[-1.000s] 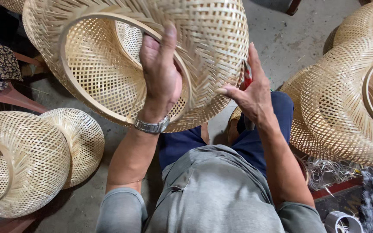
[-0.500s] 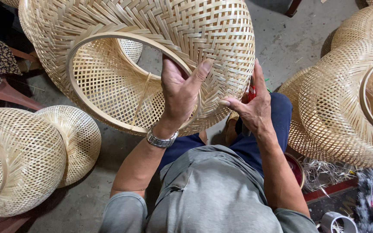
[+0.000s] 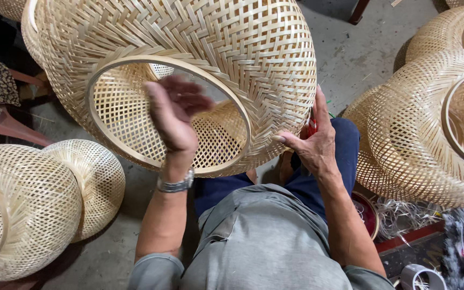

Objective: The person is finishing the rim of a woven bamboo basket. They use a red-handled tool to tuck and secure the loose ends of the bamboo strips along the top edge, rotating the basket to work around the circumference.

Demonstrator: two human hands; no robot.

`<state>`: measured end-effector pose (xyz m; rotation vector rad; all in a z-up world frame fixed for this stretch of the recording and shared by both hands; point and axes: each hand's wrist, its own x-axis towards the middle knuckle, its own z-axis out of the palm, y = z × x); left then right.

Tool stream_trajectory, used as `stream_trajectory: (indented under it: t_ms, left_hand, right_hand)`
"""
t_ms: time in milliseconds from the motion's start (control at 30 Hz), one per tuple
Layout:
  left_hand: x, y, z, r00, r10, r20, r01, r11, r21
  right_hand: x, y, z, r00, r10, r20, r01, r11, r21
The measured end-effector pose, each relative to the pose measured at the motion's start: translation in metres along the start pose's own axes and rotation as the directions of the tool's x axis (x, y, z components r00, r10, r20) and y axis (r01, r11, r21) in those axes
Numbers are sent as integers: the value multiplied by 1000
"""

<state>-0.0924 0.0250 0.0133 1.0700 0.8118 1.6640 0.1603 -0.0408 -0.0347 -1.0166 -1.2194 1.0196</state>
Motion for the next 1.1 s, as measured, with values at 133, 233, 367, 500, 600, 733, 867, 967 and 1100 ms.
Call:
stream_trajectory:
  t_ms: [133, 233, 367, 500, 600, 733, 867, 967, 1100]
  left_hand:
    - [22, 25, -1, 987, -72, -141, 20, 940, -342]
    - [33, 31, 5, 993, -118, -2, 105, 891, -441]
    - [48, 9, 32, 995, 9, 102, 21, 955, -296]
    - [61, -6, 46, 996, -50, -67, 30, 964, -263]
    - [71, -15, 57, 994, -12, -107, -25, 940, -339]
    - [81, -26, 58, 993, -28, -115, -28, 890, -455]
    - [88, -31, 53, 992, 60, -113, -99, 916, -389]
    - [86, -22, 53, 993, 43, -113, -87, 900, -426]
    - [81, -23, 56, 989, 104, -103, -138, 891, -433]
  right_hand:
    - [-4, 0, 2, 999, -41, -7, 41, 999, 3]
    - [-8, 2, 3, 1000, -26, -10, 27, 998, 56]
    - [-13, 6, 0, 999, 38, -39, -37, 999, 24]
    - [-14, 8, -7, 994, 89, -67, -92, 995, -49]
    - [-20, 16, -12, 998, 8, -56, -15, 994, -111]
    - [-25, 16, -14, 997, -64, -35, 59, 988, -143]
    - [-39, 28, -25, 969, 195, -154, -190, 981, 41]
    - [-58, 55, -32, 863, 465, -198, -392, 863, 318]
    - [-68, 76, -26, 839, 467, -280, -374, 868, 326]
